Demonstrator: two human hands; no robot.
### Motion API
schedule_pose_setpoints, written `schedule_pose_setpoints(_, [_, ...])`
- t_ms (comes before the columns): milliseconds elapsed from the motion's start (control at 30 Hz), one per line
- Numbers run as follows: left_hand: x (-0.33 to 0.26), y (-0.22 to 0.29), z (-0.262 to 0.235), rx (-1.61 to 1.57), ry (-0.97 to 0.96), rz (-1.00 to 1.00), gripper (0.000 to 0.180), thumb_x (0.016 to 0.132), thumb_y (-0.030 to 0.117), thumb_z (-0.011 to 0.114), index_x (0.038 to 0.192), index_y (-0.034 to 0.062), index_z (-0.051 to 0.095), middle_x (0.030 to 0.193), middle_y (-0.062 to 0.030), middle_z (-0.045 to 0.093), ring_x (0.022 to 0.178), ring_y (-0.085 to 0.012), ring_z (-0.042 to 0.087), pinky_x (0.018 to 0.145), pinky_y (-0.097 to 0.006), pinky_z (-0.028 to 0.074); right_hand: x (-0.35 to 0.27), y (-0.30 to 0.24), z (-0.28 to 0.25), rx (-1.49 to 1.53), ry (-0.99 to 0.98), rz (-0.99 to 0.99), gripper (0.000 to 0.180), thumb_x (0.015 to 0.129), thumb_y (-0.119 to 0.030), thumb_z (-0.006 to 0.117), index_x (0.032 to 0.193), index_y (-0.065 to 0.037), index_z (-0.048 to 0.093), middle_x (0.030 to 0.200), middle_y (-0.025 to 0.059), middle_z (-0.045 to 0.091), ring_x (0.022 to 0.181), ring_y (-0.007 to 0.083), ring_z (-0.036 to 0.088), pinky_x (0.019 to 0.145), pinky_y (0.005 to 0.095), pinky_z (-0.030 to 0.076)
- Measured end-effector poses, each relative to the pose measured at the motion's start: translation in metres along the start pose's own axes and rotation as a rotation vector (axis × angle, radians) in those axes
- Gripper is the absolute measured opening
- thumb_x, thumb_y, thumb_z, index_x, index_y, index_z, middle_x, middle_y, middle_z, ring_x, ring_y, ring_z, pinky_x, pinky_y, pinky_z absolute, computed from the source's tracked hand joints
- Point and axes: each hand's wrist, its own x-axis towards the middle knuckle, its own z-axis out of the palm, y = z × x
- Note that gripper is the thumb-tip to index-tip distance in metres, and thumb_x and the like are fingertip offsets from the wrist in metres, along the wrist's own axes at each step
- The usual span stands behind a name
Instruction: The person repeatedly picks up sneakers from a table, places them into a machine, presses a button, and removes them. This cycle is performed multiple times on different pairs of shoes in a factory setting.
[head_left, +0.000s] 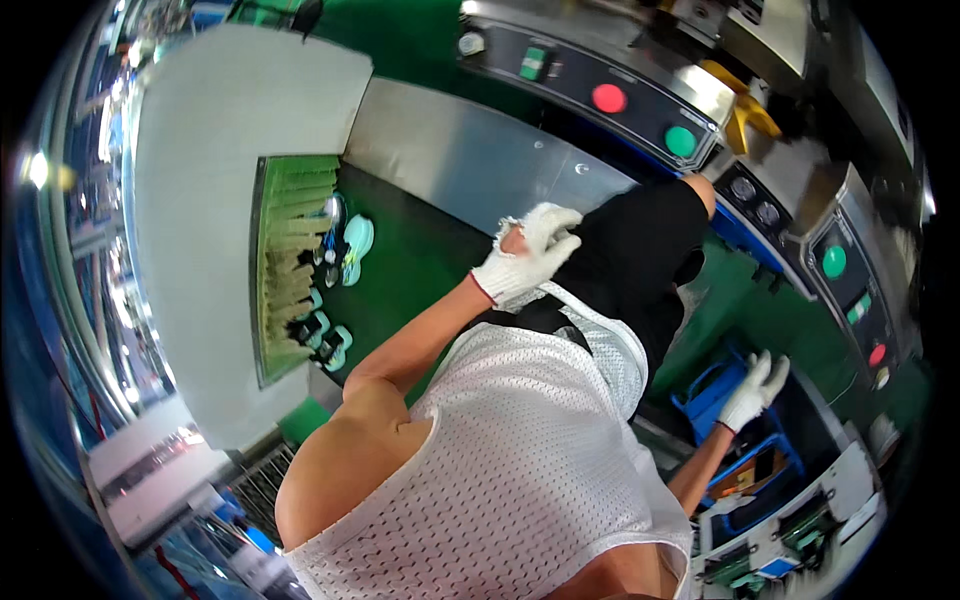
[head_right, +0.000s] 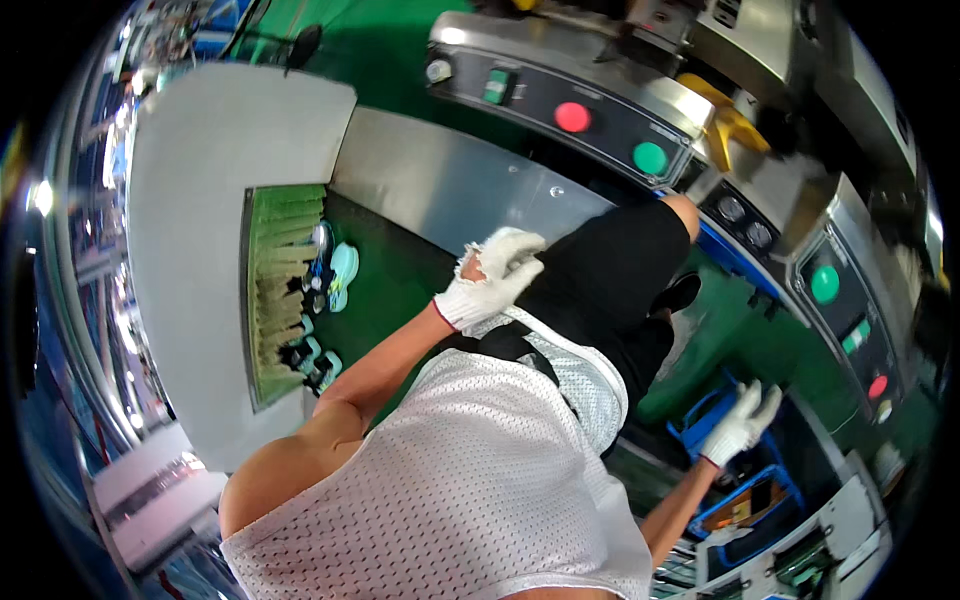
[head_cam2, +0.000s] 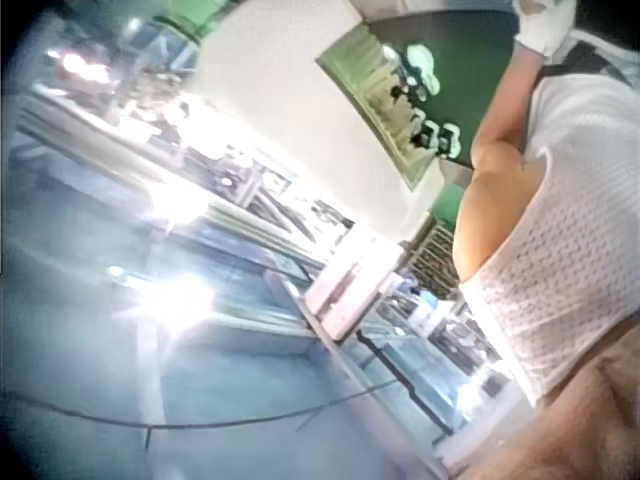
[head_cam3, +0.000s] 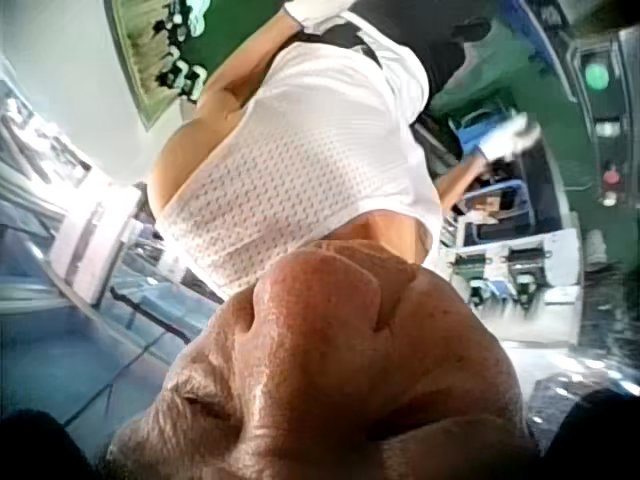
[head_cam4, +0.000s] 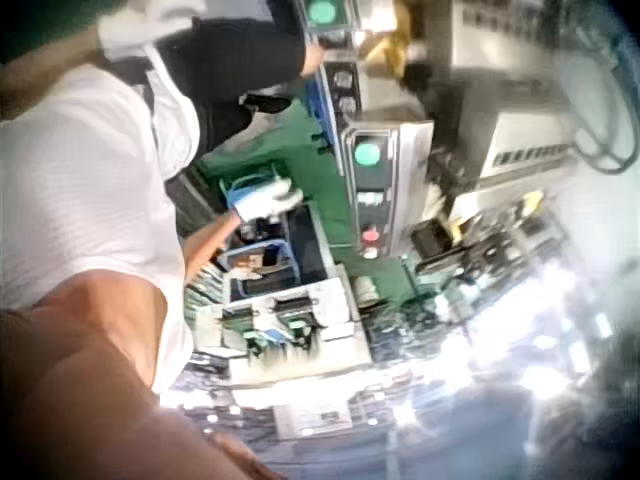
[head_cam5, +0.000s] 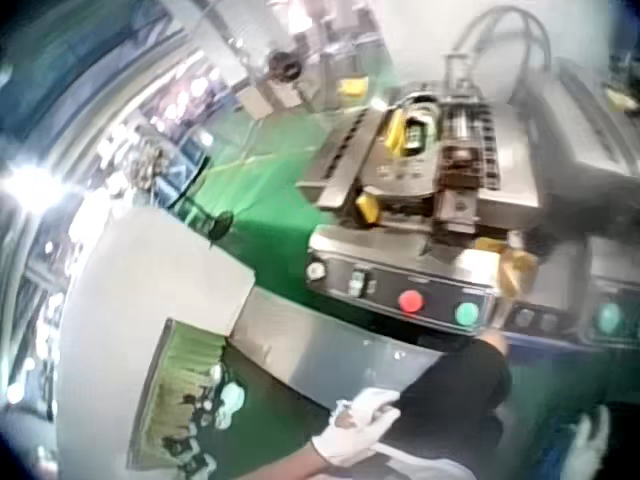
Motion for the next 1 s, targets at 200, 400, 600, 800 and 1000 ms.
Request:
schedule_pose_setpoints(200, [-0.067,-0.139,-0.108,0.094,0.477,-0.316,0.030,0.093,0.017,0.072,0.120,0.0025,0.067,0.115,-0.0165,0.067,0.105,-0.0340,0.068,0.094,-0.042,0.054,-0.039,-0.096,0.114,-0.132,-0.593,-0.369,0.057,0.110,-0.012,0.055,0.161,-0.001,0.032,0.158,0.0228,0.046,0.129,0.0290,0.062,0.110,0.0402,0.052])
schedule_pose_setpoints(400, [-0.231,-0.243,-0.196,0.539,0.912,-0.738,0.030,0.094,0.021,0.070,0.119,0.0042,0.069,0.116,-0.0181,0.069,0.114,-0.0376,0.063,0.098,-0.047,0.051,-0.043,-0.157,0.158,-0.325,-0.788,-0.481,0.058,0.109,-0.015,0.058,0.160,-0.001,0.036,0.142,0.0265,0.060,0.127,0.0288,0.063,0.107,0.0395,0.052])
schedule_pose_setpoints(600, [-0.379,-0.280,-0.180,0.826,0.964,-1.299,0.055,0.091,0.031,0.073,0.139,0.0097,0.058,0.131,-0.0208,0.063,0.121,-0.0416,0.059,0.106,-0.052,0.045,-0.035,-0.163,0.181,-0.337,-0.877,-0.509,0.058,0.107,-0.009,0.058,0.161,-0.002,0.036,0.143,0.0250,0.060,0.130,0.0270,0.061,0.111,0.0388,0.049])
schedule_pose_setpoints(800, [-0.479,-0.308,-0.206,0.403,0.974,-1.988,0.076,0.099,0.054,0.060,0.153,0.0031,0.050,0.155,-0.0222,0.052,0.139,-0.0408,0.051,0.112,-0.054,0.046,-0.008,-0.173,0.186,-0.501,-0.932,-0.777,0.056,0.106,-0.008,0.060,0.158,-0.002,0.042,0.143,0.0186,0.063,0.132,0.0266,0.062,0.111,0.0390,0.048])
schedule_pose_setpoints(1000, [-0.525,-0.385,-0.211,0.074,1.243,-1.808,0.074,0.097,0.056,0.059,0.154,0.0085,0.050,0.158,-0.0172,0.048,0.137,-0.0381,0.055,0.113,-0.052,0.046,-0.010,-0.208,0.188,-0.613,-0.886,-0.779,0.059,0.101,0.001,0.061,0.158,-0.004,0.045,0.144,0.0147,0.063,0.130,0.0232,0.064,0.111,0.0373,0.050])
